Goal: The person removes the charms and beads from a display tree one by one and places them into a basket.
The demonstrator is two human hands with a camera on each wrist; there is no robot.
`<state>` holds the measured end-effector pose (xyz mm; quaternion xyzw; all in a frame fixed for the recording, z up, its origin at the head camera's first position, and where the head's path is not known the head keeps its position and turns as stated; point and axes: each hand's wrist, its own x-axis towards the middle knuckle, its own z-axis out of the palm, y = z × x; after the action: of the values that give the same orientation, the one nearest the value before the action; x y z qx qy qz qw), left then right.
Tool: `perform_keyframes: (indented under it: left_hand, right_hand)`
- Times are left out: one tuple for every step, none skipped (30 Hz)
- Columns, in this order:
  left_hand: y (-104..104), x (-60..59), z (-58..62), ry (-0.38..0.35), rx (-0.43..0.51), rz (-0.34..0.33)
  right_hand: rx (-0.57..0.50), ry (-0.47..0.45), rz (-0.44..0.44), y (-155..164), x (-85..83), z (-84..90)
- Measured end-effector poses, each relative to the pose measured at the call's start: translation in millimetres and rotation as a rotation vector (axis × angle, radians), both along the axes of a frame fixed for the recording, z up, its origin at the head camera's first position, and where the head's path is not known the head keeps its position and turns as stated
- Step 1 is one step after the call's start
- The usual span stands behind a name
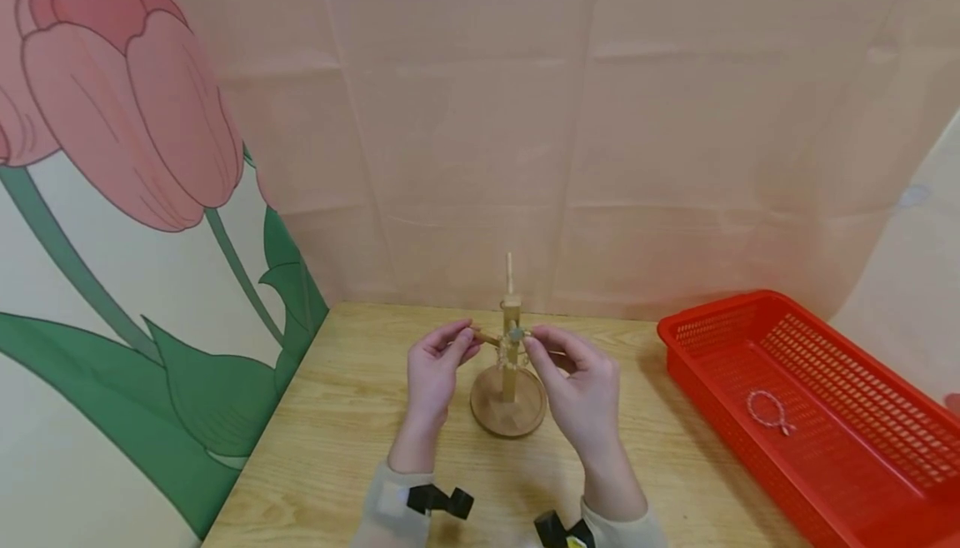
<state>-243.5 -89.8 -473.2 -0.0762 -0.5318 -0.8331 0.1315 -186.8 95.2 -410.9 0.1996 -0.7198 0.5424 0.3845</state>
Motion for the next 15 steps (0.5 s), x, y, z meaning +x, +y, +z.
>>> perform_keyframes:
  left_hand:
    - [-0.3,-0.1,0.0,0.001,0.002,-0.002]
    - [-0.5,-0.1,-0.2,0.001,0.005,-0.004]
    - [-0.6,0.0,-0.4,0.002,0.007,-0.006]
    - [-0.7,0.4,-0.5,-0.001,0.010,-0.008]
    - [-0.8,1.0,-0.6,-0.003,0.011,-0.010]
    - [-0.8,1.5,-0.8,-0.005,0.013,-0.011]
    - [-0.7,1.8,-1.1,-0.008,0.014,-0.013]
    - [-0.6,2.1,-1.3,-0.010,0.013,-0.012]
    - [-0.5,2.3,-1.1,-0.012,0.012,-0.011]
    - [-0.4,2.4,-1.1,-0.013,0.012,-0.010]
    - [-0.3,2.1,-1.2,-0.012,0.012,-0.010]
    - [-0.2,1.5,-1.1,-0.011,0.012,-0.008]
    - [-0.1,1.1,-0.9,-0.010,0.011,-0.005]
    - [-0.1,0.5,-0.5,-0.009,0.010,-0.003]
    - [-0.1,-0.2,-0.1,-0.006,0.013,-0.003]
  right_hand:
    - [0.002,-0.001,0.001,-0.1,0.5,0.3]
    - [0.002,-0.007,0.006,-0.3,1.3,0.6]
    - [0.002,-0.011,0.011,-0.4,2.1,0.7]
    - [0.004,-0.014,0.016,-0.7,2.9,0.6]
    - [0.006,-0.020,0.018,-0.9,3.9,0.5]
    - [0.007,-0.026,0.019,-1.2,4.8,0.4]
    - [0.008,-0.031,0.021,-1.4,5.5,0.1]
    - [0.007,-0.034,0.023,-1.6,5.9,-0.1]
    - [0.011,-0.033,0.022,-1.7,6.0,-0.3]
    - [0.012,-0.034,0.022,-1.7,5.9,-0.3]
    - [0.013,-0.035,0.020,-1.6,5.8,-0.2]
    - [0.015,-0.031,0.018,-1.4,5.3,-0.2]
    - [0.018,-0.026,0.016,-1.2,4.7,-0.3]
    - [0.023,-0.023,0.013,-0.9,4.2,-0.1]
    - [0.028,-0.021,0.009,-0.6,3.5,0.1]
